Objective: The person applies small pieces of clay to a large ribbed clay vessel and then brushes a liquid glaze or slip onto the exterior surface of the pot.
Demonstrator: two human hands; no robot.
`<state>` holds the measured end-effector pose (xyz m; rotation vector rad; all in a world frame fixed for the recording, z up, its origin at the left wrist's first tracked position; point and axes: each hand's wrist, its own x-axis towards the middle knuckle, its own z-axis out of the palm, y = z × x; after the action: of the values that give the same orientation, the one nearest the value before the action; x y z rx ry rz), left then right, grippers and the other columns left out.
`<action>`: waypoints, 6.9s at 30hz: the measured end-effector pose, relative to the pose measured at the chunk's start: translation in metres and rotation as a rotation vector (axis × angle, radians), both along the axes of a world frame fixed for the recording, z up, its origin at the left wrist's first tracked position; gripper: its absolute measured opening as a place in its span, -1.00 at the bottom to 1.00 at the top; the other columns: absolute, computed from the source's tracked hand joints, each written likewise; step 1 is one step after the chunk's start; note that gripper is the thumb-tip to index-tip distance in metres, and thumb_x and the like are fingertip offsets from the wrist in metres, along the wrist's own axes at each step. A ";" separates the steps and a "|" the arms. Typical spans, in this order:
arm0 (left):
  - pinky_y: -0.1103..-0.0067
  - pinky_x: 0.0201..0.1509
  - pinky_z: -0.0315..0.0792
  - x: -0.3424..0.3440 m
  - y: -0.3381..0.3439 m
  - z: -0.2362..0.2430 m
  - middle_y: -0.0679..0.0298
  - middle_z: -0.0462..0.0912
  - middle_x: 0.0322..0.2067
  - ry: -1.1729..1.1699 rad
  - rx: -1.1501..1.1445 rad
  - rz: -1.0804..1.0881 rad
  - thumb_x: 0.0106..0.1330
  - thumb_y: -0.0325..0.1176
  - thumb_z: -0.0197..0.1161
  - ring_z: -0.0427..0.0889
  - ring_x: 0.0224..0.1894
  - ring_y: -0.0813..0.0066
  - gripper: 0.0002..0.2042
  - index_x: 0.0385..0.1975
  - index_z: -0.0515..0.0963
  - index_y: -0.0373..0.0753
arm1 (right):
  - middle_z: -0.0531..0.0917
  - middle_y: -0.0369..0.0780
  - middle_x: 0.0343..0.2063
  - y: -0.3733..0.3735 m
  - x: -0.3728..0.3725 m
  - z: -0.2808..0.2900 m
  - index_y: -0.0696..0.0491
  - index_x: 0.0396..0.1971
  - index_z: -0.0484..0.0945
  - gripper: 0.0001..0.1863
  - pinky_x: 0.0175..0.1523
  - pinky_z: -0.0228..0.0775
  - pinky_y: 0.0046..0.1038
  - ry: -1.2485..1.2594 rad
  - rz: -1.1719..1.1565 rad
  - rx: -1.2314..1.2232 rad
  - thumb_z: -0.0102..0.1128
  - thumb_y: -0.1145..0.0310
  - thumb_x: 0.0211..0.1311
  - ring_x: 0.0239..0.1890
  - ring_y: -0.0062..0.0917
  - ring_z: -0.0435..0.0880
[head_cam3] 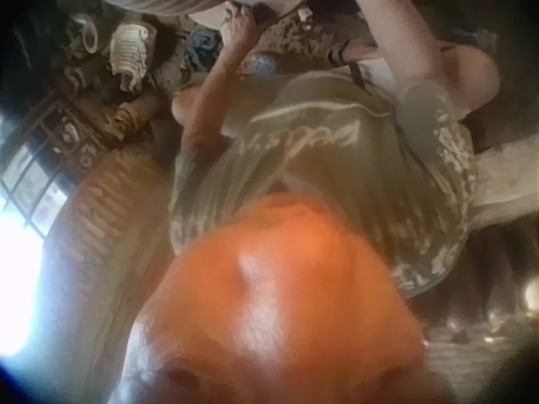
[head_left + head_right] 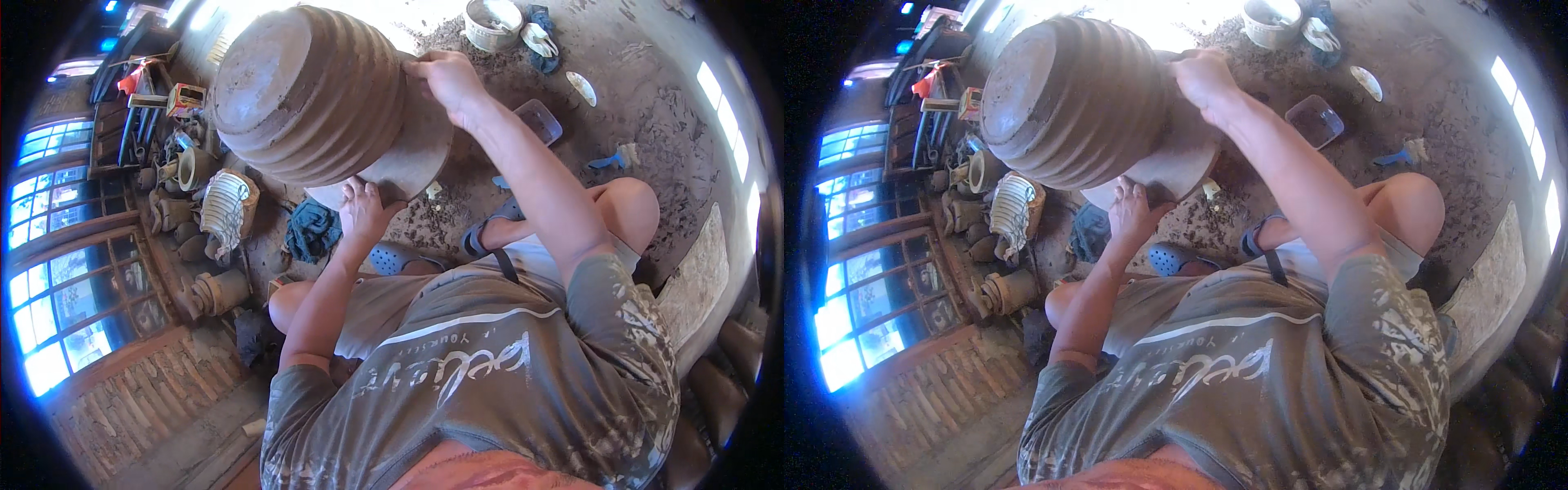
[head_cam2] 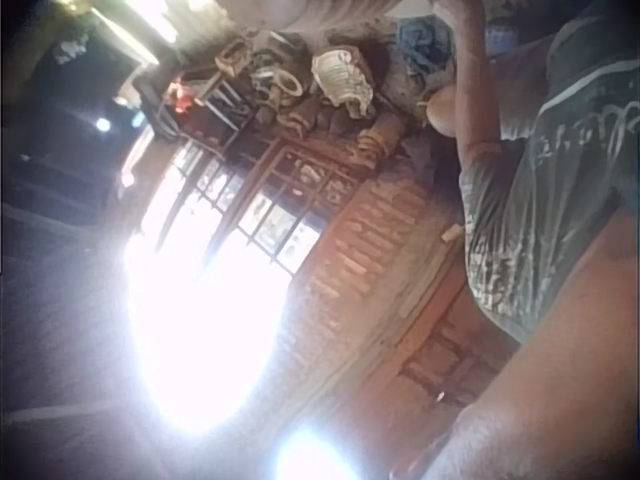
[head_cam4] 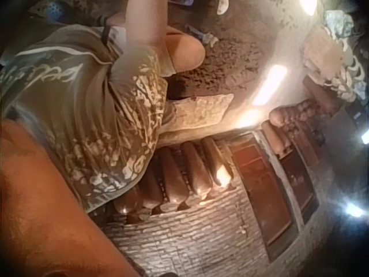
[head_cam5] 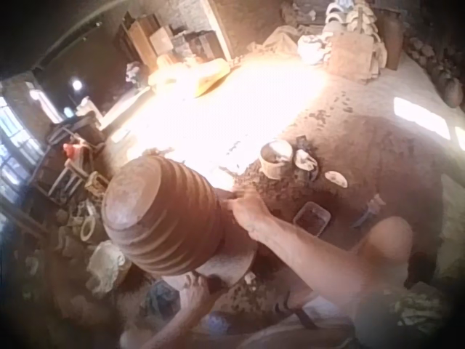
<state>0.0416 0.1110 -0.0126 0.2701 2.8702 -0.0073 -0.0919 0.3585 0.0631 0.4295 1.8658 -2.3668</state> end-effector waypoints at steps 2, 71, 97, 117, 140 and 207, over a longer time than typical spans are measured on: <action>0.12 0.26 0.55 0.002 0.003 -0.002 -0.48 0.28 0.38 0.010 -0.009 0.013 0.18 0.26 0.46 0.49 0.31 -0.31 -0.20 0.06 0.60 -0.48 | 0.62 -0.39 -0.51 -0.013 0.019 -0.002 0.14 -0.33 0.71 -0.80 -0.36 0.35 -0.56 0.050 -0.079 -0.076 0.43 0.29 0.35 -0.50 -0.71 0.50; 0.19 0.09 0.62 0.013 0.039 -0.018 -0.14 0.65 0.12 0.067 0.173 -0.050 0.30 -0.04 0.45 0.71 0.13 -0.01 -0.53 -0.04 0.70 -0.36 | 0.77 -0.08 -0.26 -0.051 0.136 0.011 0.18 -0.18 0.73 -0.86 -0.26 0.63 -0.31 0.958 0.224 0.768 0.41 0.48 0.31 -0.36 -0.20 0.79; 0.28 0.06 0.60 -0.004 -0.033 -0.003 0.12 0.76 -0.07 -0.012 -0.183 -0.239 0.26 -0.32 0.36 0.75 0.04 0.27 -0.84 -0.23 0.79 -0.13 | 0.53 -0.41 -0.45 -0.085 0.083 0.026 -0.04 -0.52 0.62 -0.96 -0.35 0.26 -0.44 1.707 0.105 1.267 0.28 0.34 0.01 -0.40 -0.55 0.50; 0.11 0.23 0.46 -0.055 -0.112 0.009 0.15 0.69 0.09 -0.105 -0.345 -0.311 0.41 -0.32 0.17 0.73 0.10 0.23 -0.79 -0.13 0.74 -0.15 | 0.67 -0.41 -0.36 -0.018 0.067 0.029 -0.07 -0.44 0.72 -0.96 -0.17 0.40 -0.39 1.638 0.160 1.253 0.42 0.39 0.10 -0.36 -0.54 0.59; 0.24 -0.22 0.68 0.018 0.028 0.000 -0.17 0.59 -0.10 -0.010 0.019 -0.470 0.26 -0.34 0.32 0.78 -0.23 -0.04 -0.81 -0.15 0.62 -0.17 | 0.66 -0.35 -0.47 -0.019 0.044 0.022 0.10 -0.37 0.67 -0.85 -0.44 0.33 -0.61 0.065 -0.101 0.069 0.40 0.37 0.38 -0.50 -0.73 0.53; 0.58 -0.03 0.42 0.055 0.006 0.040 0.43 0.57 -0.31 -0.523 1.299 0.290 0.65 0.10 0.05 0.47 -0.23 0.60 -0.50 -0.01 0.61 -0.32 | 0.73 -0.02 -0.19 -0.027 0.185 -0.047 0.19 -0.09 0.71 -0.74 -0.04 0.62 -0.20 0.790 0.509 0.588 0.38 0.45 0.25 -0.15 -0.12 0.75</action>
<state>0.0969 0.1170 0.0272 0.0439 1.9540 1.6782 0.0935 0.3316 0.0165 -0.9864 2.5455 -1.7101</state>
